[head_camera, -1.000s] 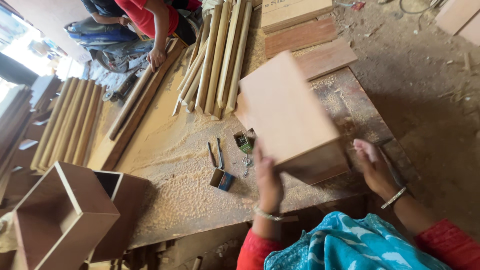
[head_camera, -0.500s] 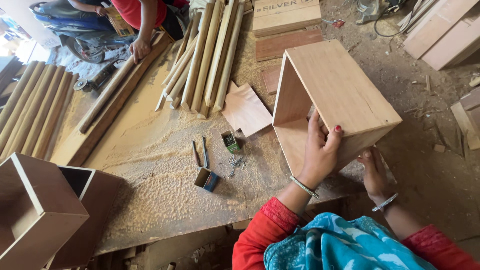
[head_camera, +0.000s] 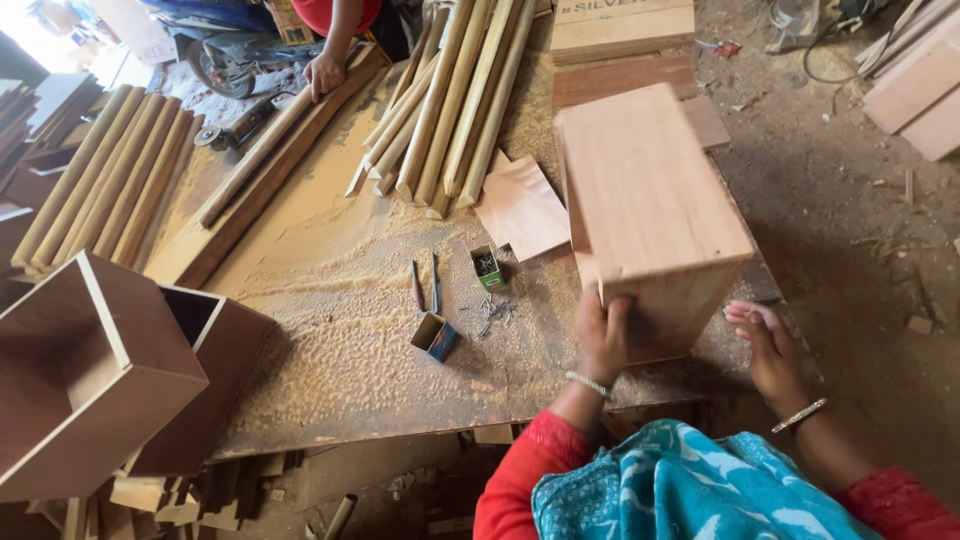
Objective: The person assembles a wooden box by hammering nails into the joints of the wooden frame. They then pick up a flat wooden board and nail it to the box structure.
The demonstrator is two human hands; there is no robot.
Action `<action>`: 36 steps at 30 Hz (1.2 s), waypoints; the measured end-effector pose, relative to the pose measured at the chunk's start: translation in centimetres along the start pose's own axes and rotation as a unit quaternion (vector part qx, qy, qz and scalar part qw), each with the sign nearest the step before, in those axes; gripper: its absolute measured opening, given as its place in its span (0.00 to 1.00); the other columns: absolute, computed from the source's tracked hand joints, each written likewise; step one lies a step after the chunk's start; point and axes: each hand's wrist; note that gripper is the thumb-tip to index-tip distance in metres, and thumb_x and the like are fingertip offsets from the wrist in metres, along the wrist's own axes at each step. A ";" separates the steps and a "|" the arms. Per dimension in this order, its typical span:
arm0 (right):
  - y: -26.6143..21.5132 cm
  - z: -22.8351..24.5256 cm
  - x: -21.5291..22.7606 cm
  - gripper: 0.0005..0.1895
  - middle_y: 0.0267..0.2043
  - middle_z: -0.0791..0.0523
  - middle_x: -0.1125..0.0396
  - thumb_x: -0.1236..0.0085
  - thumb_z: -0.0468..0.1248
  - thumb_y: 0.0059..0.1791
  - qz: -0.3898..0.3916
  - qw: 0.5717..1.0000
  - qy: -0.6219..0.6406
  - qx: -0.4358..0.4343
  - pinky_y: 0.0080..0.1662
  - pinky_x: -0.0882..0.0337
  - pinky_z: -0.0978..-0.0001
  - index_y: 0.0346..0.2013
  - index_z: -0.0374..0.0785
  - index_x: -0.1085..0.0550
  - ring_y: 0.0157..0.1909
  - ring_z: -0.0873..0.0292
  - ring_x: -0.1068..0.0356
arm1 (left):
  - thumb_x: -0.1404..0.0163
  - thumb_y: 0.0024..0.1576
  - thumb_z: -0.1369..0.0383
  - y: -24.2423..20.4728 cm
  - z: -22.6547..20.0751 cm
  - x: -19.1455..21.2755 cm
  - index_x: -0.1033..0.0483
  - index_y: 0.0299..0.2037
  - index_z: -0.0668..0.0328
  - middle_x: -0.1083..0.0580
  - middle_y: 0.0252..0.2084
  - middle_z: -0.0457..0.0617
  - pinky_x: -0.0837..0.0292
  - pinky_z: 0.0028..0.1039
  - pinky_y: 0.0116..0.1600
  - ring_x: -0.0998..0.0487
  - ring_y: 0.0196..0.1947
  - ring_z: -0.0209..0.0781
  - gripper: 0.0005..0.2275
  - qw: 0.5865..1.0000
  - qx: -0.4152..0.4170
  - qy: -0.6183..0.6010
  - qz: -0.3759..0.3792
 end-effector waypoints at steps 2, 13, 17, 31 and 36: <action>0.9 1.5 0.0 0.18 0.57 0.49 0.29 0.60 0.44 0.62 0.019 0.998 -0.027 0.044 0.59 0.32 0.65 0.57 0.33 0.30 0.59 0.54 0.29 | 0.51 0.63 0.70 2.9 -0.7 0.1 0.27 0.40 0.64 0.28 0.35 0.49 0.30 0.30 0.43 0.26 0.35 0.46 0.05 1.000 -0.003 0.014 -0.018; 7.9 -1.8 3.8 0.30 0.71 0.54 0.47 0.52 0.38 0.50 0.361 0.464 -0.713 0.383 0.74 0.63 0.35 0.69 0.45 0.39 0.73 0.52 0.48 | 0.50 0.68 0.60 11.7 -8.9 3.0 0.23 0.35 0.55 0.37 0.26 0.30 0.51 0.15 0.26 0.45 0.24 0.20 0.12 0.939 0.214 -0.268 0.035; 8.4 -1.6 5.1 0.30 0.69 0.59 0.45 0.59 0.39 0.51 0.339 0.516 -0.738 0.272 0.68 0.50 0.53 0.71 0.55 0.42 0.79 0.44 0.53 | 0.49 0.67 0.60 12.3 -10.6 2.9 0.23 0.35 0.55 0.31 0.29 0.29 0.45 0.15 0.31 0.39 0.27 0.18 0.11 0.942 0.170 -0.271 0.105; 7.8 14.6 6.3 0.19 0.54 0.54 0.28 0.49 0.38 0.42 0.312 0.486 -0.562 0.593 0.59 0.34 0.53 0.47 0.44 0.26 0.59 0.51 0.30 | 0.61 0.63 0.47 16.1 -7.1 11.1 0.55 0.76 0.54 0.52 0.78 0.55 0.46 0.45 0.67 0.52 0.77 0.51 0.34 0.967 0.201 -0.042 0.151; 7.7 12.0 4.9 0.12 0.46 0.60 0.28 0.49 0.38 0.46 0.366 0.505 -0.626 0.468 0.51 0.29 0.62 0.44 0.49 0.27 0.47 0.58 0.27 | 0.60 0.63 0.46 8.7 0.2 12.2 0.47 0.77 0.61 0.55 0.80 0.57 0.59 0.48 0.76 0.60 0.79 0.51 0.36 0.942 0.287 -0.098 0.142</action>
Point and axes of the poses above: each hand's wrist, its own y-axis towards the middle knuckle, its own x-axis out of the back of the hand, z = x × y
